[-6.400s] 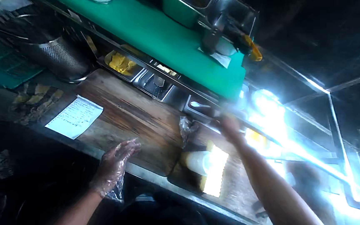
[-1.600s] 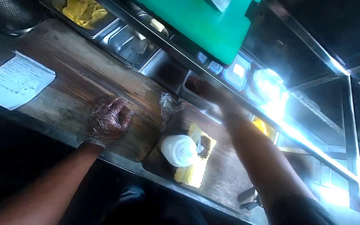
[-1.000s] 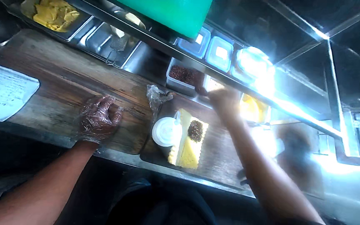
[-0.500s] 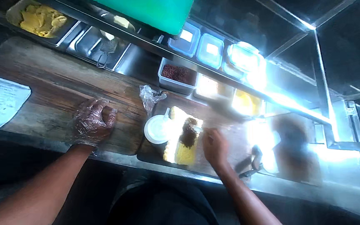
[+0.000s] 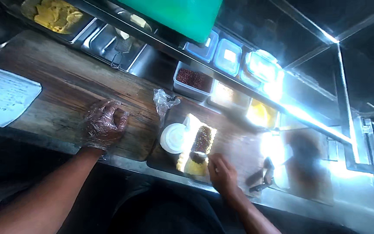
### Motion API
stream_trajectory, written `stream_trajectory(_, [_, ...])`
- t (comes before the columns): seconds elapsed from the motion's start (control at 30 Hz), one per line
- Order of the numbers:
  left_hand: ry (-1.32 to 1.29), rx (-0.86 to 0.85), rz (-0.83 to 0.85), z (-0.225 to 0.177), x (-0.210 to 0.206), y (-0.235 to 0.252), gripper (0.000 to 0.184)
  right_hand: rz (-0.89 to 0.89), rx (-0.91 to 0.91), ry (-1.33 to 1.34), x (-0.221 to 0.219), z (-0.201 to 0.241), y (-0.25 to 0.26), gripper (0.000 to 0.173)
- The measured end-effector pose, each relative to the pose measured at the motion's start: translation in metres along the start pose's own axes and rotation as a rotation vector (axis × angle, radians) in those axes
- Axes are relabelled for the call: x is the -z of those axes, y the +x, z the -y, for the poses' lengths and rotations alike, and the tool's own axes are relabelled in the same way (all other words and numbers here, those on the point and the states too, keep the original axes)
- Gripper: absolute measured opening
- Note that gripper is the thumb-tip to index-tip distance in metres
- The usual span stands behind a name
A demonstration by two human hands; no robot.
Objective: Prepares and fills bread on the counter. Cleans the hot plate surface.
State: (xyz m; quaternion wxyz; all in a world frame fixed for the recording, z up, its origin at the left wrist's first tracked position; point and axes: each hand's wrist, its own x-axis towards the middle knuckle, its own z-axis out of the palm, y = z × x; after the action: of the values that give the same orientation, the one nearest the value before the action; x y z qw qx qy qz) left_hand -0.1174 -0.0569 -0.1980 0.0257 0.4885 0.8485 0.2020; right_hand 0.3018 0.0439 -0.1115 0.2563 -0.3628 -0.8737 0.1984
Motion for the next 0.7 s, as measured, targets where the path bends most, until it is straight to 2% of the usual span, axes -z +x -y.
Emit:
stream_trajectory(0.03, [0.0,0.006,0.001,0.0,0.0,0.0,0.059,-0.022,0.069,-0.03,0.003,-0.007,0.016,0.014])
stream_trajectory(0.1, [0.008,0.016,0.004,-0.001,0.001,-0.001,0.06,-0.015,0.089,-0.079,0.011,-0.016,0.062,0.015])
stream_trajectory(0.2, [0.001,0.019,0.007,-0.001,0.002,0.0,0.059,0.072,-0.043,-0.109,0.003,-0.031,0.154,0.019])
stream_trajectory(0.3, [0.008,0.01,0.003,0.001,0.001,0.001,0.058,0.245,-0.175,-0.179,-0.028,-0.036,0.241,0.024])
stream_trajectory(0.4, [-0.014,-0.003,-0.029,0.005,-0.004,-0.001,0.058,0.518,-0.157,-0.227,-0.069,-0.044,0.298,0.036])
stream_trajectory(0.53, [-0.044,-0.004,-0.034,0.001,-0.001,0.0,0.058,0.75,-0.184,-0.239,-0.108,-0.047,0.333,0.037])
stream_trajectory(0.63, [-0.046,0.008,-0.019,-0.001,0.002,-0.001,0.057,0.729,-0.169,-0.122,-0.118,-0.069,0.334,0.036])
stream_trajectory(0.7, [-0.032,0.007,-0.016,0.0,0.001,0.0,0.057,0.728,-0.089,-0.175,-0.117,-0.087,0.331,0.04])
